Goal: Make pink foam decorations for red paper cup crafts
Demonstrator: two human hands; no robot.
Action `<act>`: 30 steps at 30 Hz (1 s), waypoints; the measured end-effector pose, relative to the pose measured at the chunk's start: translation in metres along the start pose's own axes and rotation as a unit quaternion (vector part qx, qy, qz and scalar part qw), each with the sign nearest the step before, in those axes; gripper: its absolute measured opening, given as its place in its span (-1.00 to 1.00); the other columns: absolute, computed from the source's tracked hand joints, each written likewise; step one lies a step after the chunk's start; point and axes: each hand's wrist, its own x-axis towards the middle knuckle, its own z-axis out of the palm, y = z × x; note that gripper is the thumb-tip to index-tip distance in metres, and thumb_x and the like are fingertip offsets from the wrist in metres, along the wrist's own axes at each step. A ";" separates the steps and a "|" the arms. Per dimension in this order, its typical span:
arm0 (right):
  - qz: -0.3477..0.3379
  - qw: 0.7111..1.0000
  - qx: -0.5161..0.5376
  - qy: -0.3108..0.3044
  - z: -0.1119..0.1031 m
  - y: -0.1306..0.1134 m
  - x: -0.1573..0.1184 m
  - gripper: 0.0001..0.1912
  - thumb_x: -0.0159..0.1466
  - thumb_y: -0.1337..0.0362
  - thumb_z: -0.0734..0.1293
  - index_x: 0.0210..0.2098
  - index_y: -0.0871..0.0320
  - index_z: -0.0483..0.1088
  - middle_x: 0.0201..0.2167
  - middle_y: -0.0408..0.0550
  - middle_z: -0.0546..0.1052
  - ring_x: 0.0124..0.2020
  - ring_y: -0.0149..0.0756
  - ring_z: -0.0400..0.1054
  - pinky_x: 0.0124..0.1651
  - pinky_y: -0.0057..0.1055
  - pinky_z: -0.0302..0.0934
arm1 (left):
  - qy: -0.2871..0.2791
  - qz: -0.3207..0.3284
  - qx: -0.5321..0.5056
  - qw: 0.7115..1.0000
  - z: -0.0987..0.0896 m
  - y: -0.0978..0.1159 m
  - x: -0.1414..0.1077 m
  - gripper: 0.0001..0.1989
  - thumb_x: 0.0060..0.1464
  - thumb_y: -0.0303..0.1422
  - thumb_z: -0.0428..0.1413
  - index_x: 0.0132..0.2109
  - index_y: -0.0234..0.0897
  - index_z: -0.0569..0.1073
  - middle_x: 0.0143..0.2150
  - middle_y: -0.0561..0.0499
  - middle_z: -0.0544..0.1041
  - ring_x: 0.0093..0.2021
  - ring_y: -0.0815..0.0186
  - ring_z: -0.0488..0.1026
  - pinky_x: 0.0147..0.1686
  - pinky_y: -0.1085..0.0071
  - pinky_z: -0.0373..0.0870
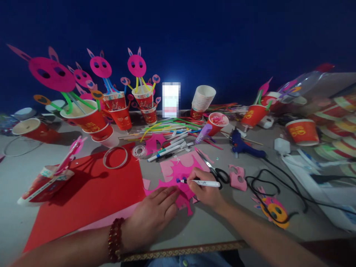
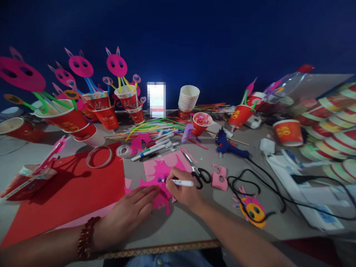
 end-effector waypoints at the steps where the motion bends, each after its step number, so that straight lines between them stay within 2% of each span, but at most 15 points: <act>1: 0.001 1.000 0.001 0.001 0.000 0.000 0.000 -0.82 0.20 0.41 0.22 -0.52 0.11 0.24 -0.62 -0.24 0.33 -0.60 -0.43 0.14 -0.50 -0.47 -0.01 | 0.001 0.001 0.001 1.000 0.000 0.000 0.000 -0.74 0.28 -0.48 0.00 0.09 -0.40 0.38 0.26 -0.23 0.37 0.32 0.08 0.22 0.25 0.12 0.26; 11: 0.018 1.000 0.010 0.022 0.000 0.001 -0.002 -0.82 0.20 0.39 0.21 -0.53 0.10 0.23 -0.63 -0.24 0.29 -0.60 -0.42 0.12 -0.50 -0.47 0.00 | -0.004 0.004 -0.003 1.000 -0.003 0.000 0.000 -0.75 0.30 -0.47 -0.02 0.08 -0.42 0.38 0.26 -0.23 0.37 0.30 0.07 0.23 0.26 0.13 0.25; 17: 0.015 0.999 0.034 -0.020 0.000 0.000 -0.002 -0.85 0.18 0.41 0.22 -0.51 0.11 0.25 -0.62 -0.24 0.34 -0.60 -0.43 0.14 -0.51 -0.48 0.00 | -0.006 0.001 -0.003 1.000 0.001 0.000 -0.002 -0.72 0.28 -0.50 -0.03 0.10 -0.40 0.36 0.26 -0.23 0.37 0.32 0.08 0.22 0.26 0.11 0.24; 30: 0.017 0.999 0.017 -0.038 -0.001 -0.001 -0.001 -0.85 0.20 0.39 0.23 -0.50 0.10 0.25 -0.61 -0.24 0.33 -0.57 -0.41 0.17 -0.48 -0.47 0.04 | 0.001 -0.002 -0.007 1.000 0.000 0.001 0.000 -0.77 0.28 -0.51 -0.01 0.05 -0.39 0.39 0.24 -0.21 0.39 0.32 0.07 0.22 0.27 0.13 0.22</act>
